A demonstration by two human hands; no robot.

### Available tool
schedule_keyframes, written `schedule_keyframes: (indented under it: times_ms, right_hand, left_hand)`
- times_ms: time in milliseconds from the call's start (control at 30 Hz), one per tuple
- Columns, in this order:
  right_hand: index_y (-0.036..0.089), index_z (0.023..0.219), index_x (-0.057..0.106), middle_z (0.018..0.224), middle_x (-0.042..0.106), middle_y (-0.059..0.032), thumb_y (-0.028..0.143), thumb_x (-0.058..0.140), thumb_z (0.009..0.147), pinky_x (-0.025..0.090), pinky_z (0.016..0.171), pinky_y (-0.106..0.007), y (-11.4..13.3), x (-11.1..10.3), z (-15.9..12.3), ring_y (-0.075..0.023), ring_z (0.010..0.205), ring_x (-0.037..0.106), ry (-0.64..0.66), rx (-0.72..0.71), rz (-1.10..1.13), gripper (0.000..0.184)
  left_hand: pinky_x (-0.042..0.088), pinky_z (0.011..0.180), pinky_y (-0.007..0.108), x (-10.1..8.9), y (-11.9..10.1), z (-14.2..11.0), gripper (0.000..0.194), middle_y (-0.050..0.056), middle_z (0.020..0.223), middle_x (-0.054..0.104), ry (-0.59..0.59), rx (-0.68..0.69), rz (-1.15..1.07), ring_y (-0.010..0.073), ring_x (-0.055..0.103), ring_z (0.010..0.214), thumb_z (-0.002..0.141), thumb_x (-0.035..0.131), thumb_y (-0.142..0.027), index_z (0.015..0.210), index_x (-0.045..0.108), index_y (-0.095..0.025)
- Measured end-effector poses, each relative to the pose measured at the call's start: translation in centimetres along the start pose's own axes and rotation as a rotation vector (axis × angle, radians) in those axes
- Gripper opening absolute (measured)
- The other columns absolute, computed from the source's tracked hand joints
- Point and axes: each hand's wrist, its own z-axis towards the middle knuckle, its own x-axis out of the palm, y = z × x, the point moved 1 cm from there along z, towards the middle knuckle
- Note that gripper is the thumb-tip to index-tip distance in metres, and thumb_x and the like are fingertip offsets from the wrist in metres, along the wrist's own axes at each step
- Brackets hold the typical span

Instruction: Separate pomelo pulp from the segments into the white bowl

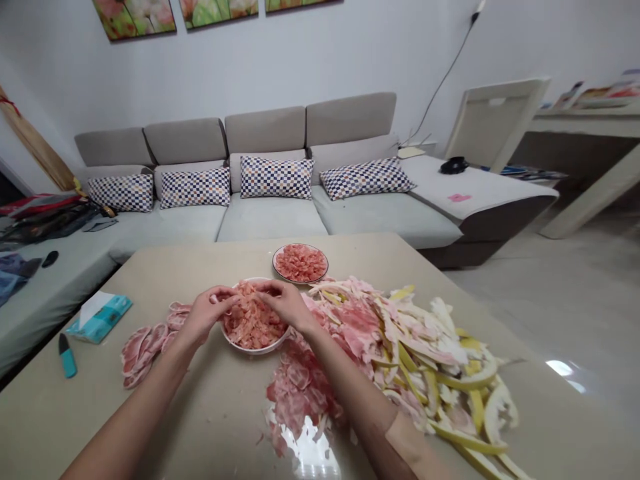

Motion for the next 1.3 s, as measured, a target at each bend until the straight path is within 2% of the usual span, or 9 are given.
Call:
schedule_keyframes:
  times_ms: [133, 200, 333, 467, 633, 833, 1033, 1200, 1300]
  right_hand:
    - [0.017, 0.090, 0.075, 0.091, 0.075, -0.0073, 0.019, 0.063, 0.079, 0.052, 0.079, -0.033, -0.2, 0.3, 1.7, -0.0204, 0.083, 0.069, -0.017, -0.038, -0.181, 0.016]
    - [0.018, 0.093, 0.075, 0.094, 0.075, -0.0080, 0.016, 0.060, 0.080, 0.052, 0.080, -0.034, -0.4, 0.2, 1.9, -0.0205, 0.083, 0.068, -0.021, -0.067, -0.268, 0.019]
    - [0.020, 0.097, 0.074, 0.102, 0.073, -0.0075, 0.019, 0.065, 0.082, 0.048, 0.088, -0.034, -1.0, 0.1, 1.7, -0.0220, 0.096, 0.065, 0.018, -0.149, -0.414, 0.018]
    - [0.018, 0.093, 0.075, 0.097, 0.073, -0.0093, 0.019, 0.069, 0.080, 0.047, 0.088, -0.037, -1.5, 1.6, 2.5, -0.0242, 0.093, 0.065, 0.097, -0.167, -0.533, 0.014]
    - [0.016, 0.106, 0.066, 0.107, 0.067, -0.0073, 0.028, 0.059, 0.093, 0.052, 0.086, -0.040, -1.4, 4.4, 4.5, -0.0200, 0.094, 0.064, 0.195, -0.174, -0.579, 0.019]
    - [0.018, 0.115, 0.060, 0.119, 0.061, -0.0080, 0.031, 0.056, 0.095, 0.053, 0.086, -0.041, -1.2, 1.9, 5.4, -0.0202, 0.100, 0.063, 0.170, -0.138, -0.578, 0.025]
    - [0.017, 0.098, 0.074, 0.102, 0.074, -0.0100, 0.018, 0.057, 0.089, 0.049, 0.092, -0.038, 1.3, -0.4, 0.6, -0.0237, 0.097, 0.067, 0.048, -0.130, -0.466, 0.019]
    - [0.022, 0.106, 0.071, 0.107, 0.074, -0.0040, 0.030, 0.056, 0.091, 0.053, 0.086, -0.030, 3.7, 2.4, -5.9, -0.0188, 0.098, 0.068, 0.082, -0.163, -0.254, 0.023]
    - [0.022, 0.104, 0.070, 0.104, 0.072, -0.0046, 0.030, 0.066, 0.084, 0.053, 0.082, -0.031, 4.0, 4.5, -8.1, -0.0200, 0.093, 0.067, -0.006, -0.129, -0.059, 0.021]
  left_hand:
    - [0.050, 0.070, 0.026, 0.7, -0.2, 3.1, 0.016, 0.002, 0.083, 0.068, 0.003, -0.006, 0.047, 0.0155, 0.061, 0.077, 0.071, 0.078, -0.023, 0.082, 0.070, -0.014]
    - [0.054, 0.076, 0.035, 0.6, -0.1, 4.1, 0.019, 0.006, 0.100, 0.067, 0.014, -0.042, 0.033, 0.0182, 0.063, 0.086, 0.084, 0.066, -0.027, 0.099, 0.066, -0.014]
    - [0.056, 0.073, 0.037, -0.6, 0.4, 4.0, 0.026, 0.007, 0.108, 0.064, -0.014, -0.121, -0.088, 0.0184, 0.064, 0.087, 0.090, 0.059, -0.030, 0.112, 0.060, -0.015]
    - [0.055, 0.058, 0.029, -2.5, 1.0, 2.0, 0.013, 0.002, 0.082, 0.064, -0.067, -0.197, -0.322, 0.0126, 0.061, 0.063, 0.087, 0.061, -0.026, 0.091, 0.060, -0.013]
    - [0.060, 0.073, 0.039, -3.9, 1.3, -2.0, 0.010, 0.006, 0.076, 0.065, -0.104, -0.257, -0.612, 0.0167, 0.067, 0.071, 0.082, 0.052, -0.007, 0.077, 0.057, -0.013]
    - [0.056, 0.089, 0.047, -3.0, 1.0, -7.0, 0.016, 0.014, 0.097, 0.069, -0.109, -0.277, -0.797, 0.0238, 0.068, 0.096, 0.082, 0.051, 0.000, 0.084, 0.059, -0.013]
    - [0.054, 0.093, 0.047, -1.7, 0.8, -8.9, 0.015, 0.012, 0.103, 0.069, -0.055, -0.244, -0.883, 0.0256, 0.065, 0.106, 0.085, 0.054, -0.001, 0.085, 0.061, -0.015]
    - [0.056, 0.085, 0.037, -1.4, 1.4, -9.1, 0.015, 0.008, 0.105, 0.071, 0.040, -0.226, -0.898, 0.0193, 0.068, 0.093, 0.082, 0.066, -0.010, 0.095, 0.064, -0.017]
    - [0.055, 0.077, 0.029, -1.1, 1.9, -9.2, 0.019, 0.007, 0.101, 0.072, 0.066, -0.247, -0.898, 0.0160, 0.068, 0.086, 0.079, 0.072, -0.015, 0.097, 0.066, -0.019]
